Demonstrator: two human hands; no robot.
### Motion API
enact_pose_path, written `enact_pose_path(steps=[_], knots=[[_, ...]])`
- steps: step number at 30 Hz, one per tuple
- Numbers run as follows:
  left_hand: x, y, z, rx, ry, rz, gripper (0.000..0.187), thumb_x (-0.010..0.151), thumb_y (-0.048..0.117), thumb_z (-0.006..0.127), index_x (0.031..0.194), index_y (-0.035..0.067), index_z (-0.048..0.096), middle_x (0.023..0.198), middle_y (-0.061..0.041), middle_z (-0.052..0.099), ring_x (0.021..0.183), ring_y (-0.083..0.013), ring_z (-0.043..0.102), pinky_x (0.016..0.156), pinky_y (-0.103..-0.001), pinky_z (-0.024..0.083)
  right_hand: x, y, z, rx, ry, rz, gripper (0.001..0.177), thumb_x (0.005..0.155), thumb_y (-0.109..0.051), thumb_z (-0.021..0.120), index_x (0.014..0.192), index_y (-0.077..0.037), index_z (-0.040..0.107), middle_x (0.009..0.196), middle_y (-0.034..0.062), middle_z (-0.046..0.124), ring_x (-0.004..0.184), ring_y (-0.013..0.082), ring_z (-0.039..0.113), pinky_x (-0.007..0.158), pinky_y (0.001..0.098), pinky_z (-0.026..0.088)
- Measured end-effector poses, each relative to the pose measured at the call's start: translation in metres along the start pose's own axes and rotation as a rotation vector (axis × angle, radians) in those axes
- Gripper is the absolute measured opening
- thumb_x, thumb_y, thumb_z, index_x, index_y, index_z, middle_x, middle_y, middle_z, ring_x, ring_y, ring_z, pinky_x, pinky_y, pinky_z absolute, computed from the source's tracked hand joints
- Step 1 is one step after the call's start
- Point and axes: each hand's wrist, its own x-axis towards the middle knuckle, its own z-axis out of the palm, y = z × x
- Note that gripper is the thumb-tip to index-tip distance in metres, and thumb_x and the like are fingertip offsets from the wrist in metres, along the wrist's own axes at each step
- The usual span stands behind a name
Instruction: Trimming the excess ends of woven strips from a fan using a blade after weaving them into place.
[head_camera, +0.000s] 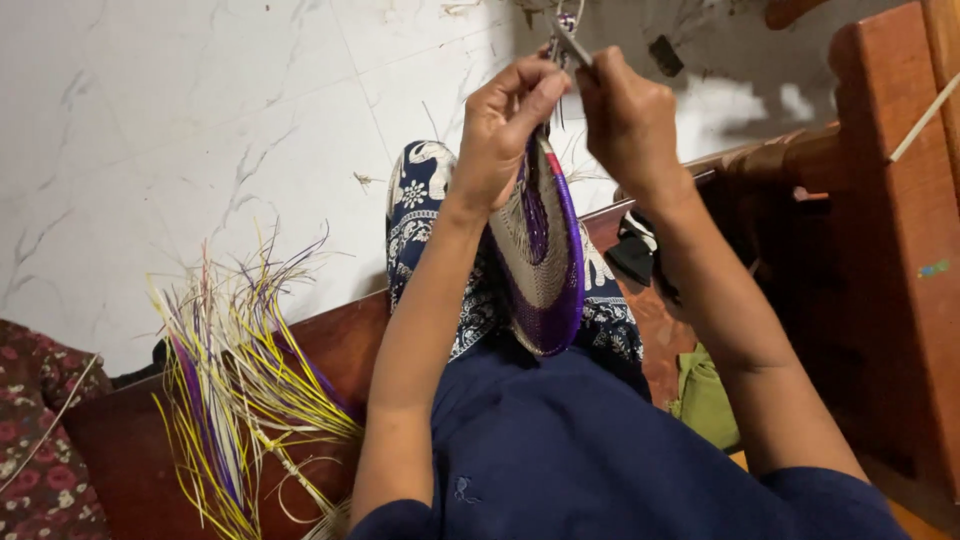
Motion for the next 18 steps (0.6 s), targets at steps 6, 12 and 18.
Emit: enact_pose_path(steps=[6, 12, 18], knots=[[0.006, -0.025, 0.003, 0.392, 0.063, 0.008, 0.026, 0.094, -0.001, 0.06, 0.108, 0.016, 0.044, 0.089, -0.003, 0.055, 0.066, -0.0114, 0.054, 0.059, -0.019, 0.053, 0.007, 0.038, -0.015, 0.547, -0.229, 0.119, 0.03, 0.119, -0.028, 0.046, 0.1, -0.004, 0.048, 0.084, 0.0073, 0.062, 0.064, 0.0159, 0.054, 0.057, 0.0303, 0.039], [0.013, -0.047, 0.004, 0.748, 0.107, 0.216, 0.026, 0.093, -0.013, 0.064, 0.101, 0.006, 0.048, 0.118, -0.034, 0.065, 0.123, -0.0472, 0.063, 0.097, -0.045, 0.068, 0.017, 0.031, -0.01, 0.887, -0.27, 0.226, 0.033, 0.116, -0.033, 0.047, 0.097, -0.006, 0.042, 0.081, 0.0087, 0.06, 0.05, 0.013, 0.05, 0.046, 0.0236, 0.038], [0.019, -0.055, 0.001, 0.895, 0.139, 0.312, 0.028, 0.096, -0.009, 0.067, 0.112, 0.007, 0.05, 0.086, -0.01, 0.069, 0.062, -0.0139, 0.069, 0.051, -0.016, 0.063, 0.016, 0.046, 0.006, 0.838, -0.248, 0.144, 0.03, 0.117, -0.03, 0.045, 0.099, -0.006, 0.043, 0.079, 0.0085, 0.059, 0.051, 0.012, 0.049, 0.043, 0.024, 0.039]])
